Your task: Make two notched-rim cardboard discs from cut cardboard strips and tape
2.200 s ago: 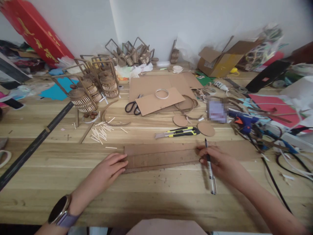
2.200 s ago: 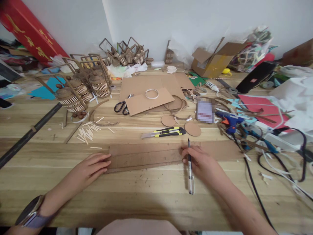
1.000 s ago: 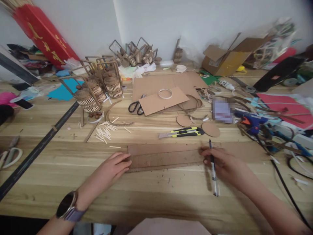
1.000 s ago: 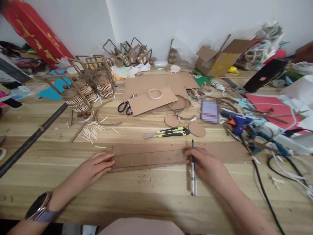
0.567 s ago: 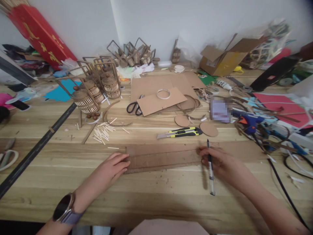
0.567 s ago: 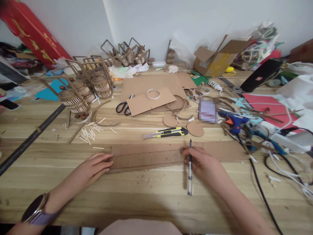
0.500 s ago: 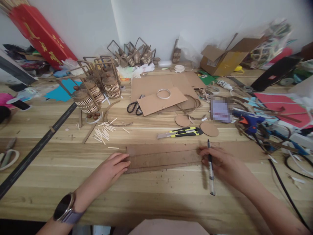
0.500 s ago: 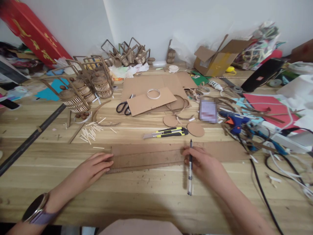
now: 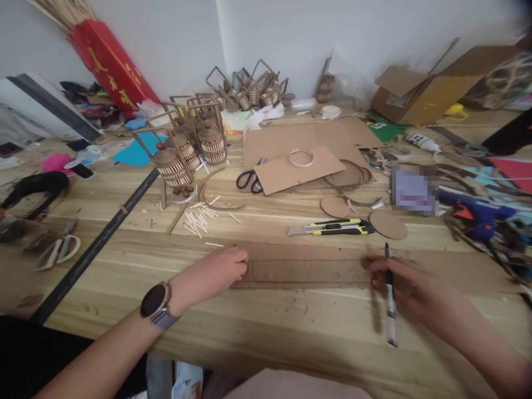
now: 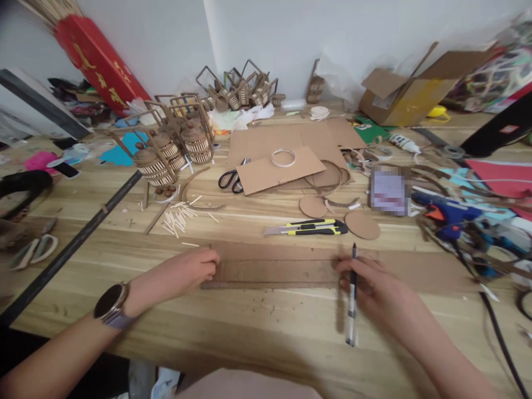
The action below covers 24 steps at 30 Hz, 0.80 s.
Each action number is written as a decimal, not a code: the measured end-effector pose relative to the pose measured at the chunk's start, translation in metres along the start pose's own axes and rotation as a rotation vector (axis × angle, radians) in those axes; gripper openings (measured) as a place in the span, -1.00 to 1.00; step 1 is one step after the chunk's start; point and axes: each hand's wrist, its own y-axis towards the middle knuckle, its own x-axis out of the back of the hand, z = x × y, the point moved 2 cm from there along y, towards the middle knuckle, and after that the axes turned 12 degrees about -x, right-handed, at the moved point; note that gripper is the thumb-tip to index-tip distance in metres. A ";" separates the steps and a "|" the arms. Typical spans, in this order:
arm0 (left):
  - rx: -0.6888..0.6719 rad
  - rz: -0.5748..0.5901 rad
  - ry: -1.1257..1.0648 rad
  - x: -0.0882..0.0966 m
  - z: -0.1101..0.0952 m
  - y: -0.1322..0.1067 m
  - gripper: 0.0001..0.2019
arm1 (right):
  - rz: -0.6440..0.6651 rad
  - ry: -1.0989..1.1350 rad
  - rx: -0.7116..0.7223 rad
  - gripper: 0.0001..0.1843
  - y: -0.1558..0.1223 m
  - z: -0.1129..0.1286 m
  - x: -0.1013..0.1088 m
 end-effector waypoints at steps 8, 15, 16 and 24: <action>-0.160 0.226 0.143 0.024 -0.003 0.054 -0.22 | -0.003 -0.022 -0.019 -0.88 0.001 0.008 0.004; -0.238 0.356 0.135 0.030 -0.013 0.090 -0.16 | -0.004 -0.019 -0.081 -0.86 -0.002 0.014 0.005; -0.240 0.371 0.174 0.030 -0.015 0.092 -0.14 | -0.006 -0.010 -0.091 -0.86 -0.002 0.015 0.005; -0.398 0.482 0.274 0.028 -0.017 0.114 -0.03 | -0.044 0.170 -0.245 -0.82 -0.013 0.012 -0.002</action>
